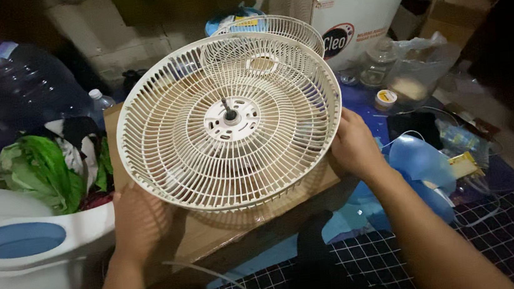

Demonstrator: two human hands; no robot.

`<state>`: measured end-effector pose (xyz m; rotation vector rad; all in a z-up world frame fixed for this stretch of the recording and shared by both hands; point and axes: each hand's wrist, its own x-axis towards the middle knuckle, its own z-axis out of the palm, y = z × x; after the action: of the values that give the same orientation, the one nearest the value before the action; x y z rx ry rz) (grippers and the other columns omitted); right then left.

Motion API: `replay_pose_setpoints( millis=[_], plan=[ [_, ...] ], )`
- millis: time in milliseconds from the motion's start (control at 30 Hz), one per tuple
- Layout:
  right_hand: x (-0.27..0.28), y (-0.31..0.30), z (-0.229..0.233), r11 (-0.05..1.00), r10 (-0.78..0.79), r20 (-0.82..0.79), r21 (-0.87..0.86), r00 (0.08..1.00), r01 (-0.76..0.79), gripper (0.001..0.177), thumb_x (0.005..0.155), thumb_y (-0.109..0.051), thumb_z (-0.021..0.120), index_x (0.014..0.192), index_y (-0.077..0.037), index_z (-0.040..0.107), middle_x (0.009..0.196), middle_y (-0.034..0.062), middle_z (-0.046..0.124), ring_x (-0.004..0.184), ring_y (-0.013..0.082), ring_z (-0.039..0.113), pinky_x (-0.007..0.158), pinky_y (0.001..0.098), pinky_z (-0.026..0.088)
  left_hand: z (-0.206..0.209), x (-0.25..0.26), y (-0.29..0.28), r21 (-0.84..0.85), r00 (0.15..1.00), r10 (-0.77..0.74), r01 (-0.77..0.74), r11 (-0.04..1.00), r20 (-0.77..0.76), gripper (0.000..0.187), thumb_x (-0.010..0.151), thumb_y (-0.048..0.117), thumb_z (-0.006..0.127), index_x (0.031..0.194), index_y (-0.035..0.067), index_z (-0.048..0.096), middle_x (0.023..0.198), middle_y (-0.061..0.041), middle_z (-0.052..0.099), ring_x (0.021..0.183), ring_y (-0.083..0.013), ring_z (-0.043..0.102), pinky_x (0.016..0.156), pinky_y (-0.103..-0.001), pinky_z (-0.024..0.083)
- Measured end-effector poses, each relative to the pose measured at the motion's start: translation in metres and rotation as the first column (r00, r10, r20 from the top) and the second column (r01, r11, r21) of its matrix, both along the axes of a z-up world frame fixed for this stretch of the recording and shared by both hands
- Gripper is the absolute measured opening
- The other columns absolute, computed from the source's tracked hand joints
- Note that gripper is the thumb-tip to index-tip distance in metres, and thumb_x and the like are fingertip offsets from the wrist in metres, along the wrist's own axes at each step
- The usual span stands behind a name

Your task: The person assembles a table fan by attaching the front grille to the base, then mounting the blue fan blade onto the motor shaft and securing it with a nut. The person handles the fan base, grille, blade, and nut by hand.

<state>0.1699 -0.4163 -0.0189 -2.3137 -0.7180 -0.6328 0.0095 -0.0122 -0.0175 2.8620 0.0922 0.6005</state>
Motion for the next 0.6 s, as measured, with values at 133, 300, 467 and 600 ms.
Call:
replay_pose_setpoints(
  millis=[133, 300, 467, 600],
  plan=[
    [0.005, 0.002, -0.011, 0.979, -0.051, -0.065, -0.203, 0.997, 0.037, 0.049, 0.083, -0.027, 0.071, 0.129, -0.011, 0.067, 0.14, 0.0206, 0.057, 0.131, 0.0429, 0.049, 0.106, 0.0635, 0.038, -0.019, 0.005, 0.01, -0.103, 0.975, -0.118, 0.139, 0.985, 0.188, 0.016, 0.088, 0.015, 0.07, 0.103, 0.01, 0.069, 0.096, -0.005, 0.075, 0.085, -0.0224, 0.069, 0.079, -0.042, 0.055],
    [0.004, 0.008, -0.001, 0.918, -0.092, -0.205, -0.397, 0.974, 0.003, 0.062, 0.085, -0.038, 0.069, 0.142, -0.019, 0.056, 0.152, 0.0173, 0.045, 0.14, 0.0436, 0.039, 0.108, 0.0784, 0.024, -0.021, 0.013, 0.006, -0.882, 0.974, -0.142, 0.222, 0.416, 0.178, 0.019, 0.097, 0.023, 0.06, 0.112, 0.013, 0.065, 0.107, -0.005, 0.075, 0.093, -0.021, 0.072, 0.086, -0.042, 0.059],
    [0.0, 0.019, 0.023, 0.793, -0.137, -0.236, -0.608, 0.962, -0.036, 0.064, 0.087, -0.038, 0.065, 0.148, -0.023, 0.05, 0.156, 0.0142, 0.04, 0.138, 0.0453, 0.037, 0.108, 0.08, 0.022, 0.028, -0.006, -0.019, -0.117, 0.999, 0.03, -0.031, 0.993, -0.013, 0.032, 0.082, 0.021, 0.077, 0.112, 0.014, 0.07, 0.11, -0.008, 0.073, 0.101, -0.0297, 0.068, 0.093, -0.049, 0.047],
    [-0.001, 0.018, 0.025, 0.788, -0.127, -0.208, -0.615, 0.97, -0.029, 0.061, 0.083, -0.037, 0.071, 0.141, -0.025, 0.058, 0.149, 0.0114, 0.051, 0.131, 0.0418, 0.049, 0.105, 0.0688, 0.037, 0.043, -0.013, -0.026, -0.091, 0.983, -0.069, 0.086, 0.992, 0.172, 0.042, 0.077, 0.022, 0.081, 0.116, 0.013, 0.07, 0.116, -0.012, 0.072, 0.105, -0.0363, 0.065, 0.087, -0.055, 0.042]
  ],
)
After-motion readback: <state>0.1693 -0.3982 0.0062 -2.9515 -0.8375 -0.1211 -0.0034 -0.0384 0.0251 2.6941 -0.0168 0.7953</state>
